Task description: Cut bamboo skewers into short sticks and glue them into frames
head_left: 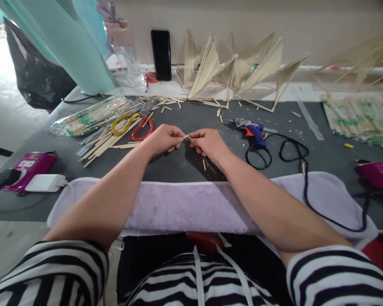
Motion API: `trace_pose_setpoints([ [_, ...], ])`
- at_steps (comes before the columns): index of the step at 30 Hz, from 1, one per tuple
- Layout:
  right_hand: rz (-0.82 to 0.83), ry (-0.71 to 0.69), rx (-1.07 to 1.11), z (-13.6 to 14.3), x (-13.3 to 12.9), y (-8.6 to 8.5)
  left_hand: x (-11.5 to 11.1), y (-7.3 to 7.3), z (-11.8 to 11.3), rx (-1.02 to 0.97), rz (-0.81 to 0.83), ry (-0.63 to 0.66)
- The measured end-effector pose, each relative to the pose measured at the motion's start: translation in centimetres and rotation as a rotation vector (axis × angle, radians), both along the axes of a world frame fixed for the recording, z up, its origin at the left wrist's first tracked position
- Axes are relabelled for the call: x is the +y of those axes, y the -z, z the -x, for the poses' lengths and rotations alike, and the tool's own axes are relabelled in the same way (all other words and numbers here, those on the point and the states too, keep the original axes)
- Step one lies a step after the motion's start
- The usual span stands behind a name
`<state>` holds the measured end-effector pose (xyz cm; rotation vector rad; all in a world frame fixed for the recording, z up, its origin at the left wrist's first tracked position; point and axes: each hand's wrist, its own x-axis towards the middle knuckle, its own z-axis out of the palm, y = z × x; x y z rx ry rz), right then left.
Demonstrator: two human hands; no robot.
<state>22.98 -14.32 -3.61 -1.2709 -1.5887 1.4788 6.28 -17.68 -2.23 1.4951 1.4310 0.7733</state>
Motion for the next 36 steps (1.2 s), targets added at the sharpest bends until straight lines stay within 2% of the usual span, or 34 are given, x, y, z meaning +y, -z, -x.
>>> trace_pose_setpoints([
  [36, -0.049, -0.013, -0.039, 0.03, 0.16, 0.48, 0.07, -0.15, 0.07, 0.036, 0.019, 0.011],
])
